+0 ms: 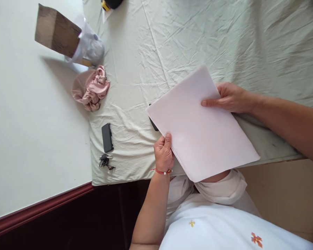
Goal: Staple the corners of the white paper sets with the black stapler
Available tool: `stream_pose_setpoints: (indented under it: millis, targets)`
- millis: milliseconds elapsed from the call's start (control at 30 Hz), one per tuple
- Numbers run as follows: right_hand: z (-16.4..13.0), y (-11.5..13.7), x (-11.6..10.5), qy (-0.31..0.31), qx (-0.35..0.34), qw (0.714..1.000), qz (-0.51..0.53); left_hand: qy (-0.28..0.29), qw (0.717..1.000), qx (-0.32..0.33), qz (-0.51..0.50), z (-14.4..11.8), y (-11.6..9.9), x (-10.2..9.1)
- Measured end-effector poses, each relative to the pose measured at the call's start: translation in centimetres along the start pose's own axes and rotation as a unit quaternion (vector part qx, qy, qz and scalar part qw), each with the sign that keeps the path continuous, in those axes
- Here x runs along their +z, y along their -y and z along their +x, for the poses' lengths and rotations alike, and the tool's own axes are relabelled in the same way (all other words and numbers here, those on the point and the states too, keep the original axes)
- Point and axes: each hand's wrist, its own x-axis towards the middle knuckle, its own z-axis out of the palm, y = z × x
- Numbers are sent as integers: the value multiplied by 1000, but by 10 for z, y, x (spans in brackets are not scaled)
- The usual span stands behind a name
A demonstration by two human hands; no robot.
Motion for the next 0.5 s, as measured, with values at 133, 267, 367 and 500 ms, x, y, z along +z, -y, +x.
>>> stream_pose_setpoints:
  millis: [133, 267, 367, 500]
  targets:
    - [0, 2, -1, -39, 53, 997, -27, -15, 999, 25, 44, 4, -2, -7]
    - [0, 3, -2, -57, 58, 996, -38, -126, 956, 132, 228, 20, -8, -32]
    - [0, 3, -2, -51, 59, 996, -39, -175, 890, 209, 365, 38, -13, -49]
    - [0, 4, -2, -57, 70, 995, -43, -146, 853, 196, 462, 58, -17, -52]
